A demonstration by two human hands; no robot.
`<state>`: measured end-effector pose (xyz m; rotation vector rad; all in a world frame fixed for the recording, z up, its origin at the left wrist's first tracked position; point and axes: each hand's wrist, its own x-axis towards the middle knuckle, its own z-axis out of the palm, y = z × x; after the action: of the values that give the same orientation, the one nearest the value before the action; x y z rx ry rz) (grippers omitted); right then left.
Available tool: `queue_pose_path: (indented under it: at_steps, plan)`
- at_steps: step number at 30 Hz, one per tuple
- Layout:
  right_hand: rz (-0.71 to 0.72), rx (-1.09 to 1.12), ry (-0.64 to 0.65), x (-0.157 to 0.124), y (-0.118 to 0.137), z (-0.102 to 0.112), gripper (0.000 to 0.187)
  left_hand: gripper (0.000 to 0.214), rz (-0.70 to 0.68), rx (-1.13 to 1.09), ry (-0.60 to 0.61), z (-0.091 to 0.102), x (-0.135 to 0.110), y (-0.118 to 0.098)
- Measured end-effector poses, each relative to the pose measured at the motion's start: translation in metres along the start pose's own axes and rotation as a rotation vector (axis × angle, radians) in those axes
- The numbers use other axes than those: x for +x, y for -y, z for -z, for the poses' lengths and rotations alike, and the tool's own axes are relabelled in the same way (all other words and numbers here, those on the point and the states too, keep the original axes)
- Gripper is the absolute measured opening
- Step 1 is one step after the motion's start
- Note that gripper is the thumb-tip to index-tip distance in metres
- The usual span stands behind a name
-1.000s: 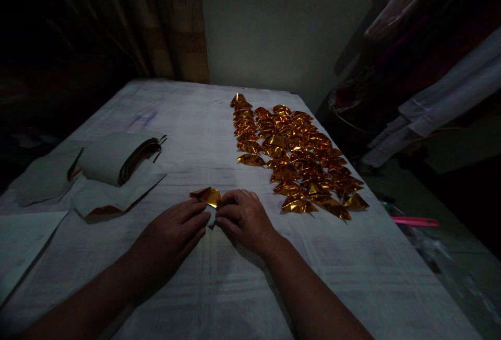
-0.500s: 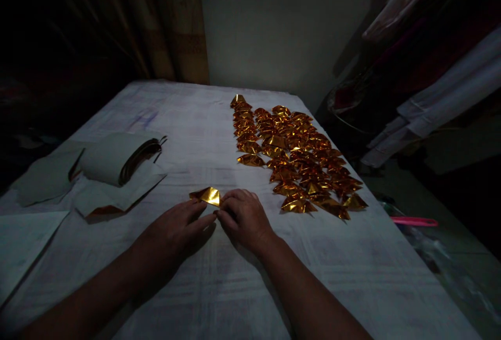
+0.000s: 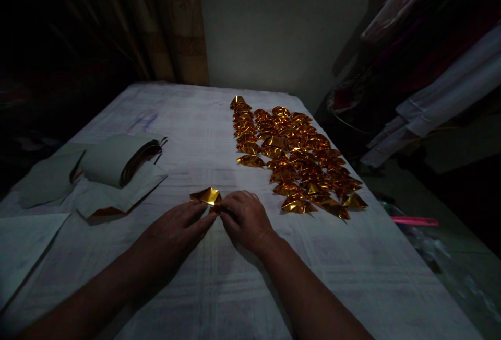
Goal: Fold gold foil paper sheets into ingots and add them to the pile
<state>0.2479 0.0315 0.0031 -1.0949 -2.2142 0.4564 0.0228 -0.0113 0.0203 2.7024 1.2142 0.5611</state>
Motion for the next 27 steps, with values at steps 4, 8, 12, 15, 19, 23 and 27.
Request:
queue_pose_path:
  at_steps: [4, 8, 12, 15, 19, 23, 27]
  plan:
    - [0.027, -0.055, -0.025, -0.001, -0.001, -0.004, 0.012, 0.039, 0.003, 0.021, 0.014, -0.001, 0.000, 0.000]
    - [0.020, -0.060, -0.035, -0.001, 0.000, -0.006, 0.011, 0.039, -0.019, 0.061, 0.030, -0.001, 0.000, 0.001]
    - [-0.038, -0.066, -0.003, 0.000, 0.003, -0.005, 0.009, 0.042, -0.034, 0.072, 0.021, -0.001, 0.002, 0.001]
    - [-0.067, -0.071, 0.015, 0.001, 0.005, -0.006, 0.008, 0.041, -0.036, 0.089, 0.000, -0.001, 0.003, 0.001]
    - [-0.080, -0.074, 0.013, 0.002, 0.006, -0.007, 0.007, 0.038, -0.048, 0.115, -0.019, -0.003, 0.003, 0.002]
    - [-0.113, -0.087, 0.042, 0.002, 0.010, -0.007, 0.007, 0.042, -0.045, 0.115, -0.008, -0.005, 0.002, 0.003]
    - [-0.153, -0.127, 0.066, 0.003, 0.013, -0.006, 0.008, 0.047, -0.030, 0.095, 0.010, -0.003, 0.000, 0.002]
